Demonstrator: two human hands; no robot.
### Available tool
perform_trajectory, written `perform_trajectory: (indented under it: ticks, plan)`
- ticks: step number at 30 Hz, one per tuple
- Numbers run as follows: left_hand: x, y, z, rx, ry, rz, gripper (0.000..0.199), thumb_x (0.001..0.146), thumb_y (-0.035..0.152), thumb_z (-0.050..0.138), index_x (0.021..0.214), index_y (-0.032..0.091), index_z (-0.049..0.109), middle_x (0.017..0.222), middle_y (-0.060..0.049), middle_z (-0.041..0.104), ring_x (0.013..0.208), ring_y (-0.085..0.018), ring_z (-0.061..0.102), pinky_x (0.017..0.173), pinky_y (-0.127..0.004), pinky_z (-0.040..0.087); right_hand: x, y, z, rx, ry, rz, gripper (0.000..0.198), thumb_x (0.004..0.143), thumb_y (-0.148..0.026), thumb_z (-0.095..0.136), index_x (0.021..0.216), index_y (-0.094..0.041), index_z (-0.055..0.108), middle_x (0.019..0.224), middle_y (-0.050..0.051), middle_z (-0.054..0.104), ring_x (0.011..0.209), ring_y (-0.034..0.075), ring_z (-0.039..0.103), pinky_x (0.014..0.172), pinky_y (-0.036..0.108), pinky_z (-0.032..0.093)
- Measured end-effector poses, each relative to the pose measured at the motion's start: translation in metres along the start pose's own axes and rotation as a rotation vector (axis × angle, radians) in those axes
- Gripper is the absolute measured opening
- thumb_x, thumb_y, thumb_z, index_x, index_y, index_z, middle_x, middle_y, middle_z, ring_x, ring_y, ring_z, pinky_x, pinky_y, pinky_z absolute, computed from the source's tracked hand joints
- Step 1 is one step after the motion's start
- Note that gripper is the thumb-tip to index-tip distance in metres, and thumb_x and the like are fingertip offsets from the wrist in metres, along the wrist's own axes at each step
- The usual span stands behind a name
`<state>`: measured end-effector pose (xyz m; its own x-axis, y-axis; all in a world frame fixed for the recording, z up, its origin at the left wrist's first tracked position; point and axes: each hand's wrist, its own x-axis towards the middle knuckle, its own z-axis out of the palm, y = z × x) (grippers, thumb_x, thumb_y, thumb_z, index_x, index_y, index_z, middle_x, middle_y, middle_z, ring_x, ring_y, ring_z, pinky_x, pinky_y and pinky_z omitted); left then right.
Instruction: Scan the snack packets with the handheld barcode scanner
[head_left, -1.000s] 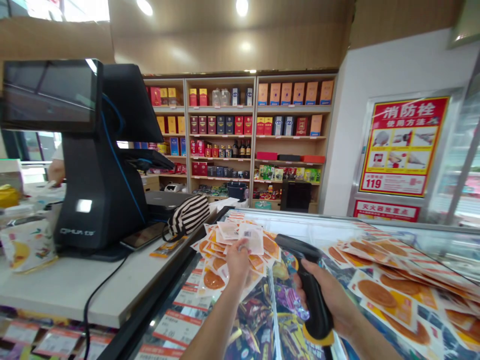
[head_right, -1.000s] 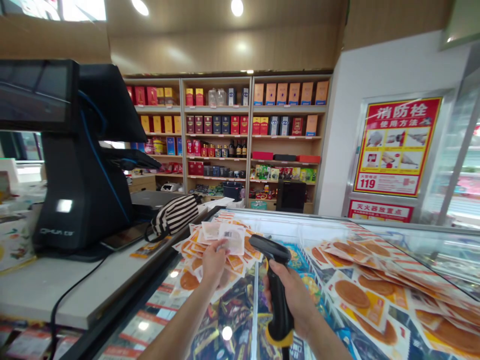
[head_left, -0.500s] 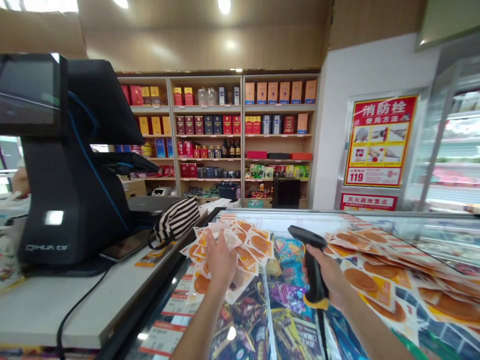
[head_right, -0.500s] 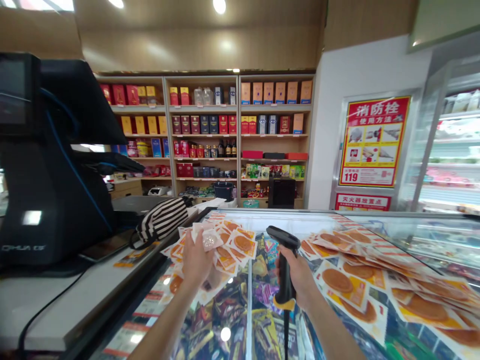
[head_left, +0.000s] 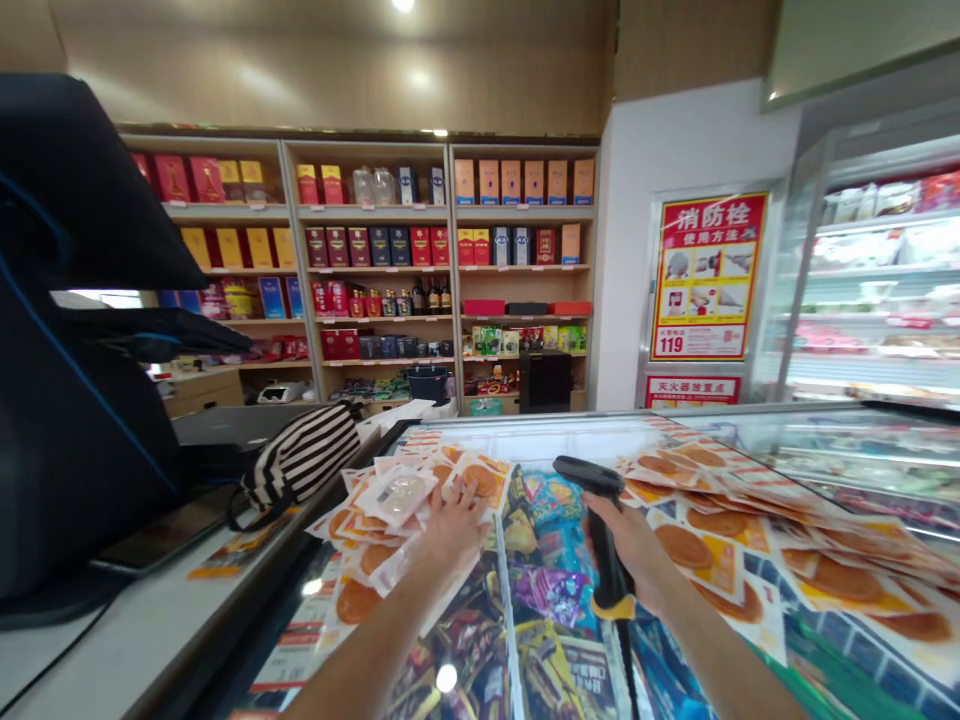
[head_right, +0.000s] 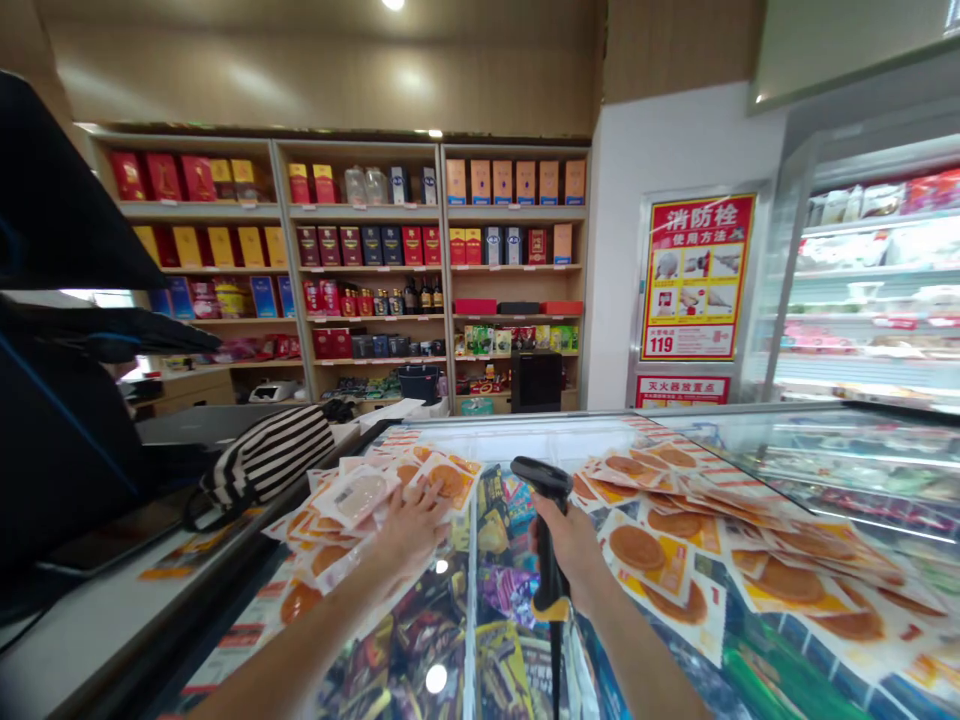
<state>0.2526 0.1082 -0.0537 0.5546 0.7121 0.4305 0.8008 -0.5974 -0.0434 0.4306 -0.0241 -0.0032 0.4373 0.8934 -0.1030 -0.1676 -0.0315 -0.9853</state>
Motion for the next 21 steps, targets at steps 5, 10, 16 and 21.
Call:
perform_trajectory:
  ticks: [5, 10, 16, 21]
  plan:
    - [0.013, -0.016, 0.006, -0.032, 0.022, -0.032, 0.031, 0.070, 0.027, 0.046, 0.100, 0.027, 0.055, 0.123, -0.006, 0.043, 0.118, -0.028, 0.025, 0.093, -0.051, 0.003, 0.003, -0.003, -0.005, 0.012, 0.012, -0.020, 0.028, 0.062, -0.044, 0.051, 0.056, -0.017, 0.044, 0.037, -0.004, 0.046, 0.033, 0.008, 0.043, 0.032, 0.020, 0.035]
    - [0.018, -0.019, 0.007, -0.115, 0.058, -0.051, 0.029, 0.068, 0.022, 0.048, 0.095, 0.024, 0.058, 0.119, -0.008, 0.046, 0.118, -0.028, 0.024, 0.094, -0.050, 0.000, 0.009, -0.002, -0.012, 0.022, 0.043, -0.098, 0.028, 0.062, -0.044, 0.052, 0.063, -0.017, 0.044, 0.042, -0.005, 0.048, 0.035, 0.008, 0.044, 0.033, 0.019, 0.034]
    - [0.004, 0.010, -0.014, -0.381, 0.140, -0.148, 0.038, 0.071, 0.026, 0.044, 0.108, 0.020, 0.048, 0.129, -0.010, 0.032, 0.122, -0.024, 0.014, 0.097, -0.044, 0.000, 0.017, 0.007, -0.013, 0.034, 0.061, -0.129, 0.027, 0.062, -0.044, 0.051, 0.065, -0.018, 0.043, 0.046, -0.005, 0.049, 0.036, 0.008, 0.045, 0.033, 0.019, 0.033]
    - [-0.014, 0.067, -0.034, -1.041, 0.061, -0.260, 0.036, 0.066, 0.034, 0.051, 0.099, 0.018, 0.055, 0.108, -0.009, 0.054, 0.104, -0.021, 0.045, 0.089, -0.032, 0.031, 0.015, 0.019, 0.006, 0.120, 0.098, -0.123, 0.028, 0.063, -0.046, 0.049, 0.065, -0.018, 0.044, 0.046, -0.005, 0.049, 0.040, 0.009, 0.047, 0.038, 0.020, 0.035]
